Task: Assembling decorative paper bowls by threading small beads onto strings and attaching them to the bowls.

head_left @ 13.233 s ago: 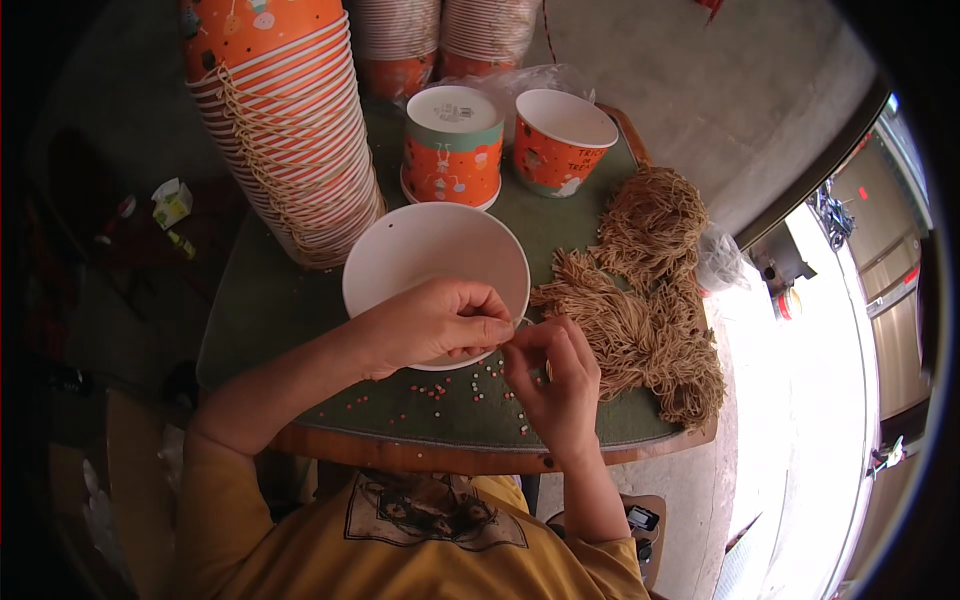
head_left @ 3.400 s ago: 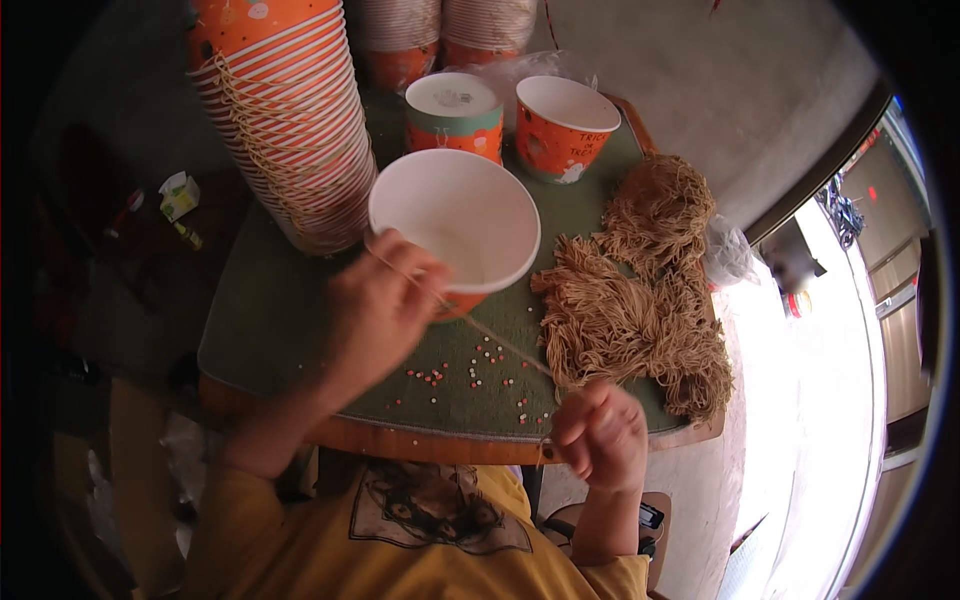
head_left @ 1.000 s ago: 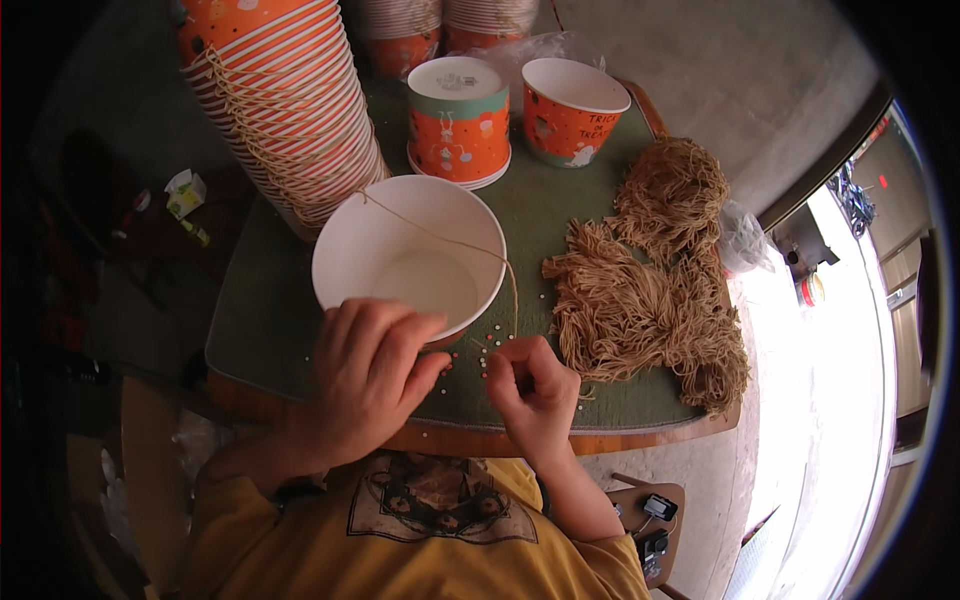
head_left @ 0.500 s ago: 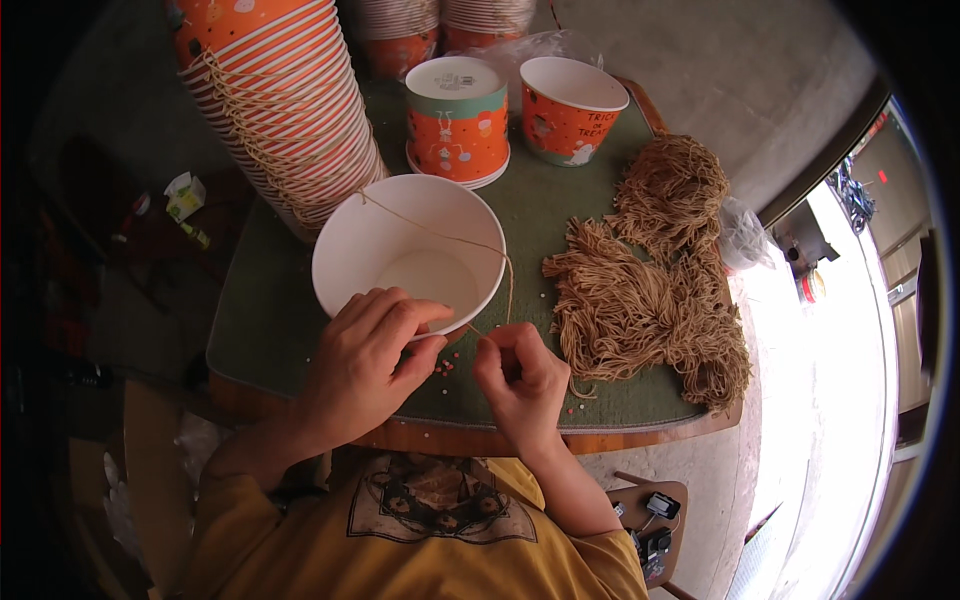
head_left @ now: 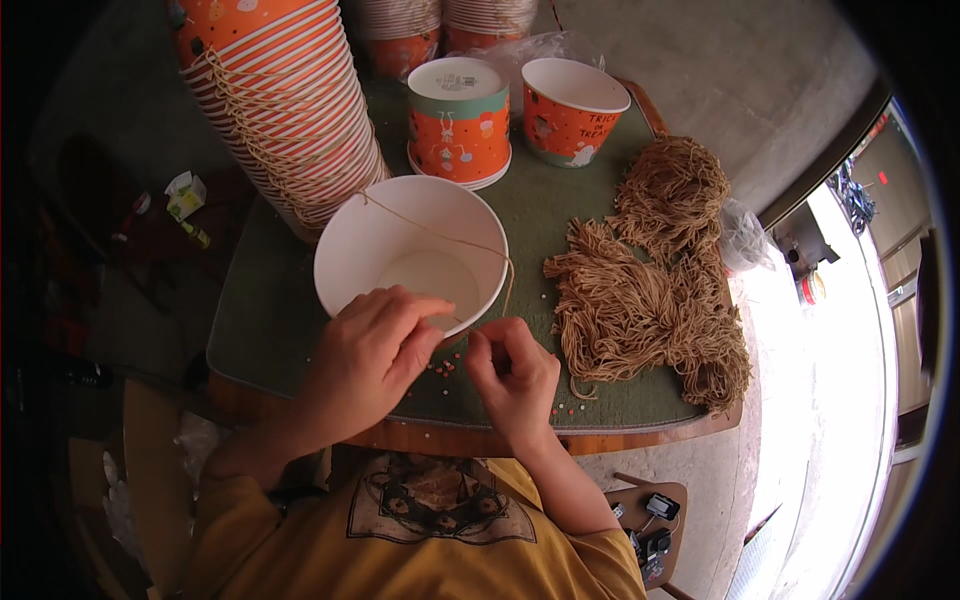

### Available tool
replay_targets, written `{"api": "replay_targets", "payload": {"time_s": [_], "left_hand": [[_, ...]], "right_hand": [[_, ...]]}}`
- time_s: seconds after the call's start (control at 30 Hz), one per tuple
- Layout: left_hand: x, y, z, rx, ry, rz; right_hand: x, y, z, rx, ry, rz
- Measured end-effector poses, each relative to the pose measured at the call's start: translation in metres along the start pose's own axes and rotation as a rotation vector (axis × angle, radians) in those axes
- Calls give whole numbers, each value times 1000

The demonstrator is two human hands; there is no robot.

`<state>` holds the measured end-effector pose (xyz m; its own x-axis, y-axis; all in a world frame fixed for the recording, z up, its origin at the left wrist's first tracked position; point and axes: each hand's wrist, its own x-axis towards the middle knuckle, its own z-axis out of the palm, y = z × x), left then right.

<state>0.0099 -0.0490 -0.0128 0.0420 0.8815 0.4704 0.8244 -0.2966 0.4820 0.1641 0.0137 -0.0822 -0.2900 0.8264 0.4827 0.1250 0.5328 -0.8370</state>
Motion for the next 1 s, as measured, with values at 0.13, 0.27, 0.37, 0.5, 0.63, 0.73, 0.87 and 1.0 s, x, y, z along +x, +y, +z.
{"api": "replay_targets", "payload": {"time_s": [0.13,0.27,0.37,0.5,0.63,0.73,0.87,1.0], "left_hand": [[20,-8,-12,-151,-141,-161],[42,-27,-15,-381,-494,-236],[50,-31,-14,-366,-676,-213],[50,-25,-17,-354,-651,-250],[46,-31,-11,-521,-580,-236],[46,-37,-12,-573,-598,-266],[48,-33,-12,-535,-573,-219],[49,-31,-11,-492,-561,-196]], "right_hand": [[1,-1,1,13,-15,18],[1,-3,2,23,-35,48],[1,-1,3,-36,-46,52],[2,-3,4,-18,-51,40],[3,-2,5,14,-56,56],[4,-3,5,26,-59,75],[4,-4,6,41,-63,89],[6,-7,3,35,-78,98]]}}
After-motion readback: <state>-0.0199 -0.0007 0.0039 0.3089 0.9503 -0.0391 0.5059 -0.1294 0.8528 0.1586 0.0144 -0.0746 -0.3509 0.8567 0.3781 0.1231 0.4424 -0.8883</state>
